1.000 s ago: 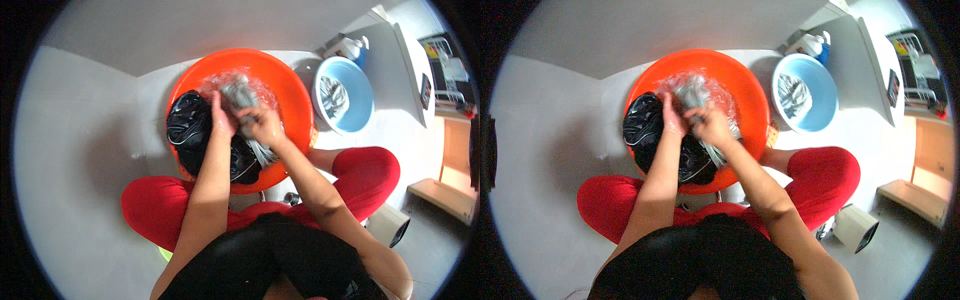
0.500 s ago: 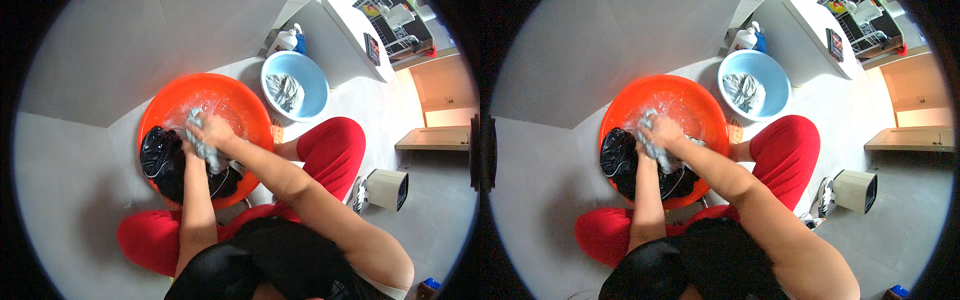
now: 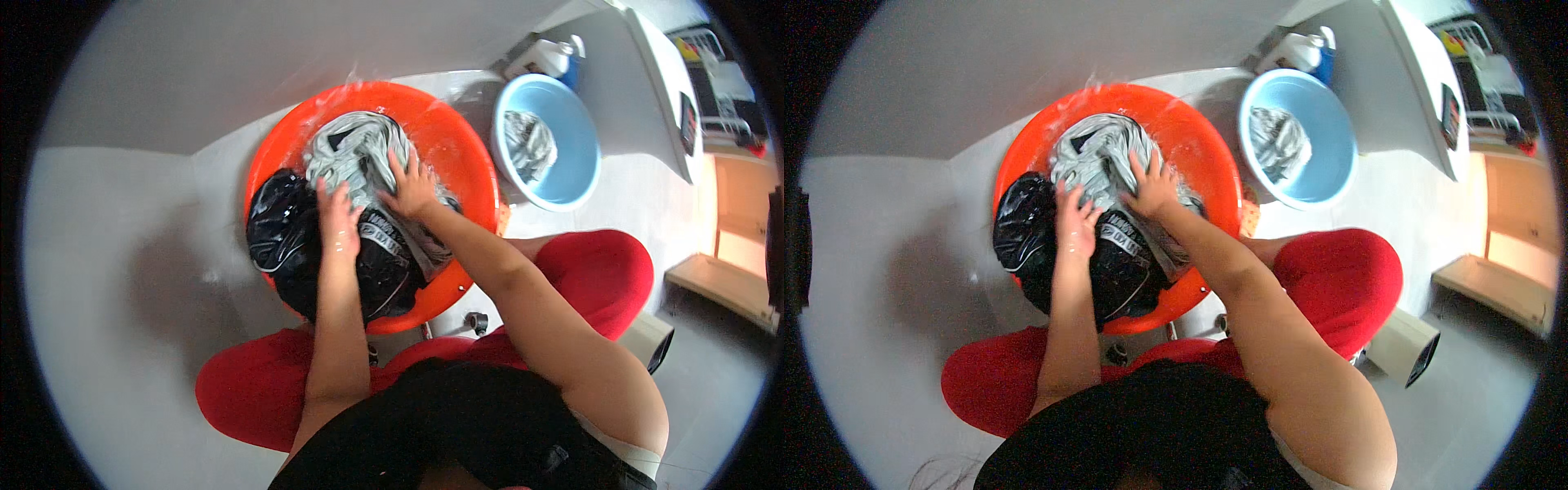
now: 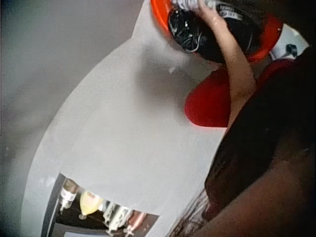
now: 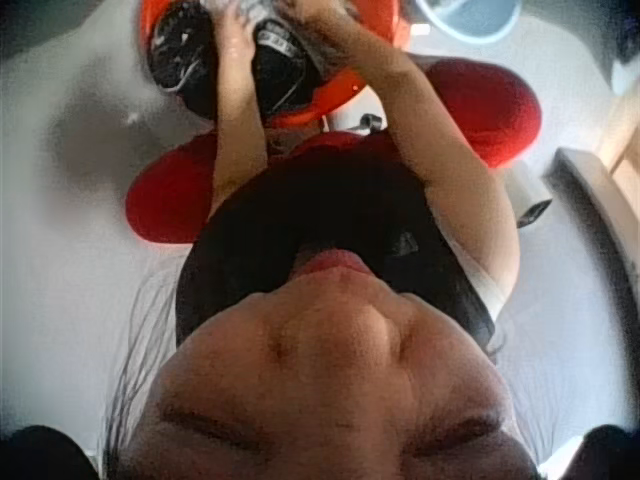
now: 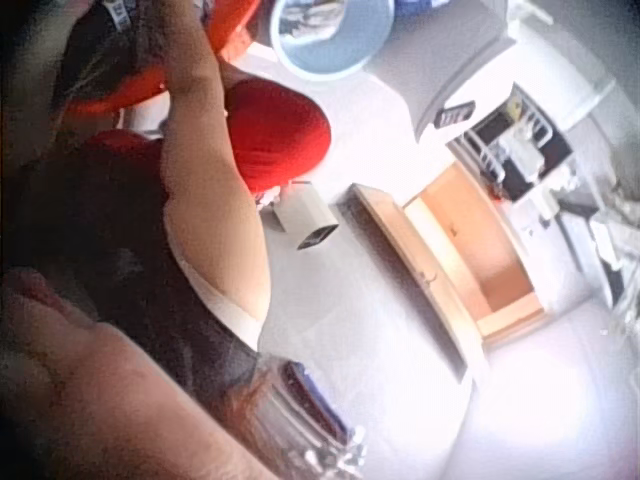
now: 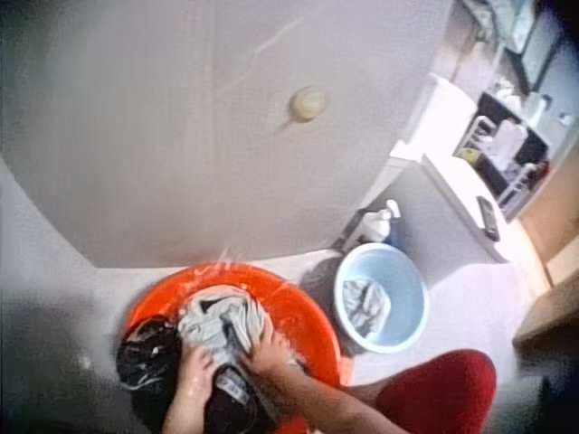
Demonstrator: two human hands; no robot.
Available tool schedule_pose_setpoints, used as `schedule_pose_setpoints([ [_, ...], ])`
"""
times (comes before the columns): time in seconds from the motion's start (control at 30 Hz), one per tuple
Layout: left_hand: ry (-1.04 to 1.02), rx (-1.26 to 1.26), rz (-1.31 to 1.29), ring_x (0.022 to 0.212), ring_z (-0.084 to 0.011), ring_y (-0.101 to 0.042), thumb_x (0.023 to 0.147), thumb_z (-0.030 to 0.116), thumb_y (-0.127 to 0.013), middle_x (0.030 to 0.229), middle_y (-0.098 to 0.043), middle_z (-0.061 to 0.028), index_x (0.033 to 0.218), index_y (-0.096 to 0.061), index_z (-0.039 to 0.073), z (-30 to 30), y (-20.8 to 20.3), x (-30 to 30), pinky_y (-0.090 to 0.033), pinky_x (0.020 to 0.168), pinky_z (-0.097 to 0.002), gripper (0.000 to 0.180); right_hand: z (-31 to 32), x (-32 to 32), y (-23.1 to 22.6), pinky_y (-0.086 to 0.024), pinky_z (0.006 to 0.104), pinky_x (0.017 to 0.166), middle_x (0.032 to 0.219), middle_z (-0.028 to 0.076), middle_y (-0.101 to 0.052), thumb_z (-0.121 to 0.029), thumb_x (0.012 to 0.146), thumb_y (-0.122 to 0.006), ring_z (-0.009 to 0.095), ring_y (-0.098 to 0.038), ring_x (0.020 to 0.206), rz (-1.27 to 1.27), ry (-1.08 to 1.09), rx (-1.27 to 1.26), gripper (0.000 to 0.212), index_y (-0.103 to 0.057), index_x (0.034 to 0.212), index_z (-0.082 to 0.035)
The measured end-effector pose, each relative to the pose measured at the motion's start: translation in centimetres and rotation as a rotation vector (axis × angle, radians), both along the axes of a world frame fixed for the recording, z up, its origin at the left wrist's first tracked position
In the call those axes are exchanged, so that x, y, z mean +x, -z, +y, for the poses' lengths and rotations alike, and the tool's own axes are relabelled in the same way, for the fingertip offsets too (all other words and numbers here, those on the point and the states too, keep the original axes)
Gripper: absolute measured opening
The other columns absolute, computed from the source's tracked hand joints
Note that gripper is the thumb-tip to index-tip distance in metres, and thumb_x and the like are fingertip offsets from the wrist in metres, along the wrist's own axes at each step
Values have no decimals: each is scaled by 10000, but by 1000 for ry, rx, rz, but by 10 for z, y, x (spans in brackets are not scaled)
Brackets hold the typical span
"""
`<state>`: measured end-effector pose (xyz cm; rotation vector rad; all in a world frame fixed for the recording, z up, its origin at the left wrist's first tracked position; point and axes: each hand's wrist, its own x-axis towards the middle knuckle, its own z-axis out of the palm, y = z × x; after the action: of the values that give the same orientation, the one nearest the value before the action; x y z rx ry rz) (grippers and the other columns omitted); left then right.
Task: The person washes several dark and light pieces of clothing by hand in a red bucket filled with soapy water, rubbing the fabric together, rinsing them under a running faucet, and wringing out the water.
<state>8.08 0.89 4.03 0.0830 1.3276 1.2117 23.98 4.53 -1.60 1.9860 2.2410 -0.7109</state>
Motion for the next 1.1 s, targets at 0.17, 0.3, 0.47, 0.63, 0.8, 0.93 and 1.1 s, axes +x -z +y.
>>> schedule_pose_setpoints([
  [0.17,175,73,327,1206,-259,-417,820,154,-648,1432,-191,-148,1286,-460,68,-16,21,8,-416,932,-340,510,8,29,53,-291,554,1037,1485,231,-177,-375,881,-481,454,-304,1297,-182,-275,-224,662,-182,1461,-264],
  [0.3,270,5,435,1027,-188,-505,825,165,-636,1241,-414,-84,1175,-567,69,-21,27,12,-455,805,-314,370,59,50,86,-428,470,959,1330,137,-476,-324,882,-489,323,-506,1181,-170,71,-115,390,-571,1232,-173],
  [0.47,482,71,321,1266,-283,-395,725,352,-763,1377,-366,-237,1340,-354,-68,-20,31,23,-343,1027,-348,850,97,57,-1,-522,444,779,1081,132,-627,-119,791,-571,289,-623,950,642,439,-585,403,-575,1191,-63],
  [0.63,790,441,667,1342,-362,-259,552,502,-822,1453,-219,-227,1428,-126,-12,-21,-20,60,-240,1104,-405,1231,73,10,-210,-519,421,765,967,117,-636,-82,790,-560,250,-625,835,984,523,-515,362,-558,1150,-46],
  [0.8,270,810,1017,1250,-397,-310,466,473,-875,1302,-340,-255,1339,-210,-24,-12,-34,78,-274,1060,-459,1204,36,-9,-305,-493,383,874,1032,132,-623,-130,836,-560,252,-629,869,1218,573,-442,307,-570,1111,6],
  [0.93,342,774,978,1207,-350,-371,544,327,-854,1249,-396,-231,1304,-237,-17,-3,-29,77,-329,1011,-433,1038,11,-13,-337,-502,386,823,874,103,-650,-188,840,-559,241,-629,783,1400,716,-395,212,-599,921,4],
  [1.1,366,781,403,1060,-275,-579,698,185,-743,1140,-599,-164,1192,-482,-25,-27,-34,65,-444,895,-383,596,1,-15,-311,-506,384,783,830,88,-648,-185,859,-526,225,-621,744,1737,816,-321,176,-597,893,-27],
])
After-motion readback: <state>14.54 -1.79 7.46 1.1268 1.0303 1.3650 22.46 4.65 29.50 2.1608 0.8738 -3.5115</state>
